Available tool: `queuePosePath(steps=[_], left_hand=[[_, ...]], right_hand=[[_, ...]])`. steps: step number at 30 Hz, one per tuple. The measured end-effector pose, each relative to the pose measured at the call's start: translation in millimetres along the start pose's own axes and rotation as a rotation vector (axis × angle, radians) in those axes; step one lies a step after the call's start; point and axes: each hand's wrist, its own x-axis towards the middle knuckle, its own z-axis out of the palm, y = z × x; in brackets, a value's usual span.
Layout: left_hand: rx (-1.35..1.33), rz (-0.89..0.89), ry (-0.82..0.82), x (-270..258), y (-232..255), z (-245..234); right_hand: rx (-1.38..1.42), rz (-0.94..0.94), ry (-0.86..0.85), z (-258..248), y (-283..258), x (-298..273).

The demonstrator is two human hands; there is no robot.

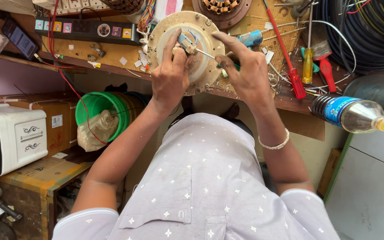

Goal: The person uses a screwdriver to adjust and manipulate wires on a circular electrical component, likely a motor stator. They repeatedly probe and reposition the wires around the central hub while holding the component steady.

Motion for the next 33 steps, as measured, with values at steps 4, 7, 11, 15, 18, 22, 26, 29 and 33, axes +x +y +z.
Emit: queuePosePath(steps=[4, 7, 11, 15, 18, 22, 26, 29, 33], left_hand=[[0.022, 0.024, 0.023, -3.2, -3.9, 4.7], [0.025, 0.061, 0.055, -3.6, -5.1, 5.1], [0.012, 0.086, 0.068, -3.1, -8.1, 3.6], [0.039, 0.082, 0.054, -4.7, -8.8, 4.4], [0.041, 0.083, 0.062, -4.8, -8.1, 6.7], [0.105, 0.085, 0.045, -6.1, -11.7, 6.5], [0.033, 0.114, 0.056, -10.3, -15.5, 10.0], [0.026, 0.128, 0.042, -15.5, -20.7, 9.9], [-0.118, 0.075, -0.054, -18.8, -32.8, 5.1]], right_hand=[[-0.097, -0.369, 0.158, 4.5, 2.8, -2.8], [0.060, -0.160, 0.042, 3.5, 9.7, 1.9], [0.013, 0.060, -0.055, 1.9, 15.2, 7.1], [-0.089, -0.114, 0.084, 4.1, 10.0, 0.5], [-0.119, -0.333, 0.170, 4.5, 7.6, -0.7], [0.077, 0.273, -0.187, 4.7, 13.0, 2.8], [0.001, 0.211, -0.156, 9.0, 25.9, 3.6], [-0.057, 0.103, -0.041, 19.8, 32.2, 8.2], [-0.195, -0.129, 0.167, 31.7, 39.7, 4.2]])
